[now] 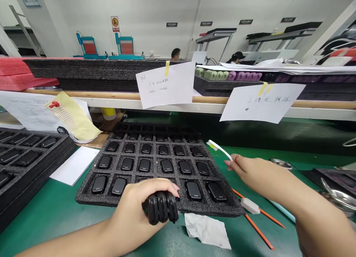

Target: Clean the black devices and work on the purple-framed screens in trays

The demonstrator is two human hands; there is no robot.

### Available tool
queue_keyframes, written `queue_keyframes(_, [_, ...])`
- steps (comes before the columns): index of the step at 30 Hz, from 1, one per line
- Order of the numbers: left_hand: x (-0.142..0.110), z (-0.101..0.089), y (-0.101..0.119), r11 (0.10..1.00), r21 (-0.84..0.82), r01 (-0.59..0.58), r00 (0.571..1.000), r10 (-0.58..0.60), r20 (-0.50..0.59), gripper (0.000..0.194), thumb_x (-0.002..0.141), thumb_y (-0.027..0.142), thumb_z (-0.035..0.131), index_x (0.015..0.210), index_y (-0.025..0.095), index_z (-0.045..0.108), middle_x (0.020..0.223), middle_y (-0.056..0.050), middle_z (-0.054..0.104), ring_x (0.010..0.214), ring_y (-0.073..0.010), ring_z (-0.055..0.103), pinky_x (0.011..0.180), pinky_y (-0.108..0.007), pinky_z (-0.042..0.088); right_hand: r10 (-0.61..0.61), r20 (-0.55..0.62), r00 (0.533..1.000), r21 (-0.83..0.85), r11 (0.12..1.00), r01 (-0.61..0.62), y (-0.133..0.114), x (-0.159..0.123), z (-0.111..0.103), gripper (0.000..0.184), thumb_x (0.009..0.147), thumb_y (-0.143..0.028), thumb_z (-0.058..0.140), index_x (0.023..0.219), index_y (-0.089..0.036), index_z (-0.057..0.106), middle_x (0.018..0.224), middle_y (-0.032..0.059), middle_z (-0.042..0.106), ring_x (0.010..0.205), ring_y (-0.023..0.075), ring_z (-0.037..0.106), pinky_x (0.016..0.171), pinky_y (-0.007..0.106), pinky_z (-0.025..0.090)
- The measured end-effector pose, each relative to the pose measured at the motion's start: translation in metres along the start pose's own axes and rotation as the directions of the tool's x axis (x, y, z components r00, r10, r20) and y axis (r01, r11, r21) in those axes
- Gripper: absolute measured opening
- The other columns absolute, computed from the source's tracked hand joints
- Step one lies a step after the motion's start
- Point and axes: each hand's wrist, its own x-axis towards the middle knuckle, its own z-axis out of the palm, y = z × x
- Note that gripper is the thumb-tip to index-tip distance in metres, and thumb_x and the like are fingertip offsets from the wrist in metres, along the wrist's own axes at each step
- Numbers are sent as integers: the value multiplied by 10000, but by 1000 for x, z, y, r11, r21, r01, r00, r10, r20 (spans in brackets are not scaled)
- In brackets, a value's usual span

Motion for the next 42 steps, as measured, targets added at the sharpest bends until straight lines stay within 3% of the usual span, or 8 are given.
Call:
queue_keyframes(8, [-1, -5, -4, 950, 195, -243, 969, 230, 87, 335, 830, -32, 664, 1051, 219, 636, 1018, 1, 726, 924, -106, 701, 865, -141, 525, -121, 223, 967, 146, 985, 90, -75, 6, -12, 550, 1072, -437, 308, 650, -218, 587, 607, 5, 529, 529, 138, 522, 499, 264, 350])
queue_keyframes(11, [0, -6, -5, 933, 229, -276, 959, 254, 121, 313, 867, -17, 624, 1077, 215, 615, 994, -13, 710, 911, -118, 689, 842, -156, 528, -140, 252, 958, 165, 981, 100, -66, 4, -25, 502, 1069, -438, 337, 789, -237, 703, 654, 13, 597, 557, 145, 587, 506, 267, 392])
queue_keyframes(16, [2, -7, -5, 906, 256, -337, 940, 306, 153, 344, 875, -29, 579, 1129, 203, 584, 1023, -38, 716, 937, -135, 700, 831, -163, 535, -113, 88, 990, 114, 988, 102, -60, -3, -31, 445, 1062, -442, 380, 1011, -241, 773, 706, 31, 654, 569, 145, 621, 532, 269, 460])
queue_keyframes(23, [-3, -7, -13, 890, 333, -311, 950, 285, 125, 446, 865, 22, 608, 1244, 237, 510, 1042, -28, 735, 901, -145, 731, 800, -175, 568, -81, 80, 994, 23, 997, 80, -69, -3, -28, 522, 1064, -467, 336, 987, -209, 783, 692, 47, 632, 589, 166, 598, 554, 286, 460])
queue_keyframes(30, [-7, -9, -16, 857, 348, -380, 923, 325, 208, 831, 899, 26, 511, 1599, 201, 100, 1174, -71, 740, 1021, -158, 727, 899, -214, 574, -95, 303, 948, 253, 967, 16, -64, 9, -21, 542, 1051, -496, 371, 779, -242, 765, 639, 14, 549, 601, 148, 572, 543, 247, 419])
queue_keyframes(34, [-7, -10, -17, 847, 362, -389, 919, 330, 217, 883, 897, 21, 510, 1614, 185, 21, 1178, -77, 739, 1025, -161, 723, 887, -219, 580, -47, 203, 978, 219, 976, 1, -58, 8, -20, 450, 1049, -464, 408, 956, -243, 789, 706, 30, 606, 636, 161, 590, 575, 264, 432])
queue_keyframes(38, [-5, -9, -18, 842, 372, -391, 918, 331, 216, 894, 892, 17, 478, 1613, 195, -18, 1179, -78, 738, 949, -160, 733, 814, -222, 594, -120, 222, 968, 250, 966, 63, -62, 7, -18, 474, 1037, -503, 412, 919, -255, 799, 672, 25, 589, 618, 161, 575, 577, 270, 432])
queue_keyframes(42, [-4, -9, -18, 870, 384, -309, 949, 253, 188, 897, 904, 58, 500, 1612, 225, -25, 1192, -63, 736, 961, -150, 737, 846, -207, 580, -56, 215, 975, 227, 974, 6, -63, 8, -18, 471, 1038, -492, 421, 925, -232, 798, 705, 38, 618, 655, 167, 603, 601, 276, 450])
